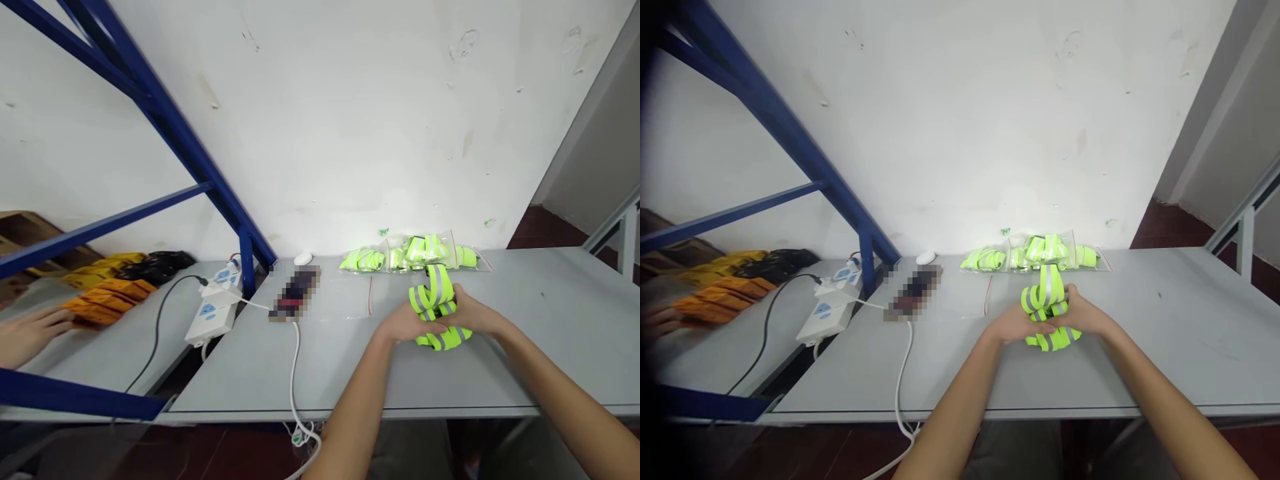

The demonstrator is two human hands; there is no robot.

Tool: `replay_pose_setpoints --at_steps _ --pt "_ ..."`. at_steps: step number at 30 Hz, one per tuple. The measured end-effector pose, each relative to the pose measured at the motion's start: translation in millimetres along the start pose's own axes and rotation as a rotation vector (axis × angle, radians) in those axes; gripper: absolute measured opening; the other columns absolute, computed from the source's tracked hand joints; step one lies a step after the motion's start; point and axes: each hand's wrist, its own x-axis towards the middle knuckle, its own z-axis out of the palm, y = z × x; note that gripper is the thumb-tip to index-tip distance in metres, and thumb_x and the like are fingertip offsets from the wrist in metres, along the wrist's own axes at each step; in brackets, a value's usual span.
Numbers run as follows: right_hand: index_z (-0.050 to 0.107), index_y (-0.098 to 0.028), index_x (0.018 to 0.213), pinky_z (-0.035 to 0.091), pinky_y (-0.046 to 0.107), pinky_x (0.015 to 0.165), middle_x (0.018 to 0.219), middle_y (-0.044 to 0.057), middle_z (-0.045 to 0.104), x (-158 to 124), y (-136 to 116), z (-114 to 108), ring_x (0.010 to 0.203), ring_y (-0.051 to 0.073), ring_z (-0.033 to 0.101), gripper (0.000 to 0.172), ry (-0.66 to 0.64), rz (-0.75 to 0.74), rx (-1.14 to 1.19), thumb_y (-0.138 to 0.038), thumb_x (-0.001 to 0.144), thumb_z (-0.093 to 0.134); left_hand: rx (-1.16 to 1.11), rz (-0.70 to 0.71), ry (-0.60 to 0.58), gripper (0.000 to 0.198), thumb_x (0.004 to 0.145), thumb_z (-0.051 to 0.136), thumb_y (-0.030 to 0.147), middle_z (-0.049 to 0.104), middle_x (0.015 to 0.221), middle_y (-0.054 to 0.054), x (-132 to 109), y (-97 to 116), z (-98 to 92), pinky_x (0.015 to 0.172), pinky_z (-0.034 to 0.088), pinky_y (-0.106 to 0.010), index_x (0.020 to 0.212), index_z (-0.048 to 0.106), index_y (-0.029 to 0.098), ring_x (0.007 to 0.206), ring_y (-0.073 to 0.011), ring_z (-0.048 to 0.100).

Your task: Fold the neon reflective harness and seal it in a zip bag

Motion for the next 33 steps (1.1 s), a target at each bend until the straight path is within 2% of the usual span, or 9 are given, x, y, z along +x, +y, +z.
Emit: replay_pose_setpoints --at_steps 2,5,8,12,19,25,28,31,33 --pt "0.038 -0.019 0.123 0.054 0.037 0.073 0.102 0.008 0.062 -1.1 -3.5 2.4 0.087 0.022 0.064 0.081 0.018 0.014 -0.025 -0.039 0.059 0.083 -0.061 0.005 0.014 0.063 0.061 0.083 0.035 0.069 0.115 -0.007 1.2 -3.0 -2.1 0.089 0.050 -0.038 0.120 0.064 0.025 0.107 -0.0272 0.062" --pt "0.026 -0.021 0.134 0.054 0.037 0.074 0.105 0.007 0.055 -12.9 0.9 11.8 0.087 0.021 0.062 0.087 0.138 -0.035 -0.081 -0.043 0.067 0.077 -0.136 0.006 0.004 0.064 0.062 0.083 0.036 0.067 0.118 -0.010 2.6 -7.4 -2.8 0.089 0.051 -0.038 0.121 0.062 0.022 0.107 -0.0270 0.063" --pt "0.020 -0.025 0.137 0.054 0.036 0.078 0.105 0.005 0.049 -30.4 18.0 24.4 0.090 0.019 0.061 0.072 0.248 -0.124 -0.047 -0.045 0.082 0.061 -0.137 0.008 0.016 0.057 0.065 0.081 0.036 0.068 0.114 -0.011 3.9 -10.7 -1.7 0.091 0.050 -0.039 0.117 0.064 0.019 0.109 -0.0273 0.062" --pt "0.027 -0.026 0.131 0.053 0.036 0.082 0.098 0.003 0.050 -46.5 42.2 38.4 0.093 0.020 0.060 0.051 0.440 -0.250 0.051 -0.045 0.089 0.050 -0.118 0.022 0.059 0.050 0.066 0.081 0.035 0.069 0.112 -0.012 6.2 -12.5 0.8 0.095 0.048 -0.042 0.111 0.068 0.018 0.111 -0.0278 0.061" --pt "0.040 -0.022 0.128 0.052 0.040 0.078 0.088 0.002 0.052 -43.5 36.3 37.4 0.087 0.023 0.058 0.055 0.564 -0.228 -0.090 -0.045 0.082 0.059 -0.148 -0.004 0.136 0.057 0.060 0.085 0.032 0.068 0.114 -0.009 9.2 -11.1 10.4 0.094 0.049 -0.043 0.112 0.065 0.020 0.107 -0.0268 0.062" --pt "0.037 -0.021 0.137 0.050 0.051 0.089 0.119 0.014 0.051 -39.8 27.6 47.2 0.109 0.030 0.056 0.050 0.583 -0.297 -0.306 -0.034 0.090 0.046 -0.131 -0.027 0.217 0.047 0.063 0.083 0.033 0.069 0.110 -0.007 12.1 -14.9 13.5 0.088 0.050 -0.039 0.106 0.066 0.022 0.100 -0.0259 0.064" --pt "0.033 -0.021 0.139 0.047 0.055 0.096 0.142 0.020 0.032 -41.0 28.9 58.7 0.131 0.035 0.041 0.046 0.606 -0.400 -0.367 -0.026 0.094 0.039 -0.123 -0.053 0.178 0.042 0.062 0.084 0.033 0.071 0.102 -0.006 12.9 -15.0 10.9 0.084 0.051 -0.037 0.099 0.068 0.021 0.095 -0.0254 0.065" --pt "0.028 -0.025 0.142 0.040 0.056 0.105 0.157 0.015 0.007 -46.3 25.5 64.3 0.145 0.033 0.015 0.048 0.527 -0.539 -0.383 -0.018 0.095 0.034 -0.114 -0.062 0.133 0.041 0.062 0.083 0.032 0.072 0.100 -0.006 11.6 -11.6 7.9 0.084 0.051 -0.036 0.098 0.068 0.020 0.098 -0.0249 0.064" --pt "0.022 -0.028 0.143 0.032 0.056 0.111 0.160 0.010 -0.001 -51.8 20.4 62.4 0.147 0.028 0.006 0.050 0.462 -0.592 -0.361 -0.016 0.096 0.032 -0.122 -0.075 0.139 0.040 0.064 0.082 0.032 0.072 0.100 -0.005 9.7 -8.5 6.1 0.086 0.050 -0.037 0.099 0.068 0.021 0.100 -0.0251 0.064"
